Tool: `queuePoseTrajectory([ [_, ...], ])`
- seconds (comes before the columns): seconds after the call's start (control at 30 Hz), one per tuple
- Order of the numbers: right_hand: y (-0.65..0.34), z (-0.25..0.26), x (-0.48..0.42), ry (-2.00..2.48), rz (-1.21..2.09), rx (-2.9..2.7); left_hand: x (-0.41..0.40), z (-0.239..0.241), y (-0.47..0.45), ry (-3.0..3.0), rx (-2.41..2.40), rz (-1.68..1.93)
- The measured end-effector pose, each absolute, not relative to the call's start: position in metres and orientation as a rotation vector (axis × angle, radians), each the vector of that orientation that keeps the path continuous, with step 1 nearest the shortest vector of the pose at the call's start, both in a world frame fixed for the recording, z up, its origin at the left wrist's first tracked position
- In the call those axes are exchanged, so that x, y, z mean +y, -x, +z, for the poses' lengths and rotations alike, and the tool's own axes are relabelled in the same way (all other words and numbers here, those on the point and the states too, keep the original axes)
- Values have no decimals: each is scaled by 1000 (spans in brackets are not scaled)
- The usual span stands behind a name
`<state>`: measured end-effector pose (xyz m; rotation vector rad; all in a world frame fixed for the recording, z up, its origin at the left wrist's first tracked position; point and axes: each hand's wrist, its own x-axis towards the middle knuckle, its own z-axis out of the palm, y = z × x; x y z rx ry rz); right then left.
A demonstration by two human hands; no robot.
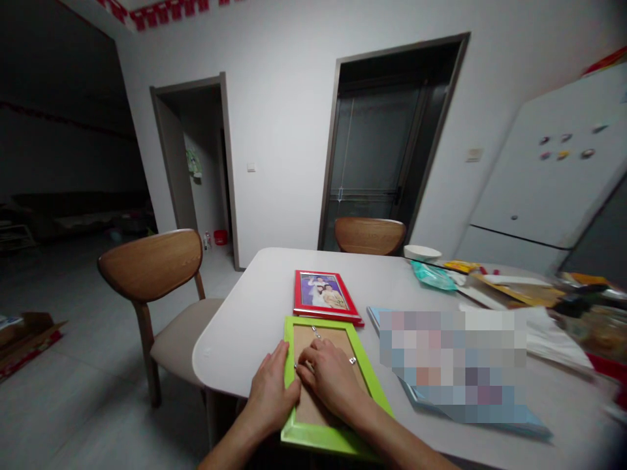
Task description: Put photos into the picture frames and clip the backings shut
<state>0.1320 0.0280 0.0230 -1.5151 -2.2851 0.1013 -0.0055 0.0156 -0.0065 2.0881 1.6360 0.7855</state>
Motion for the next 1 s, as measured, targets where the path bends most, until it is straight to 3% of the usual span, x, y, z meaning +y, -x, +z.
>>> queuePoseTrajectory([
  [0.33, -139, 26, 37, 1501, 299, -2212, 16, -8, 7, -2043, 1657, 785],
  [0.5, -174, 53, 15, 1201, 598, -2364, 16, -8, 7, -2032, 1645, 796],
  [0.63, -194, 63, -7, 1272, 825, -2445, 16, -8, 6, -2010, 1641, 820],
  [1.0, -185, 51, -11, 1307, 725, -2410, 16, -10, 5, -2022, 1652, 809],
])
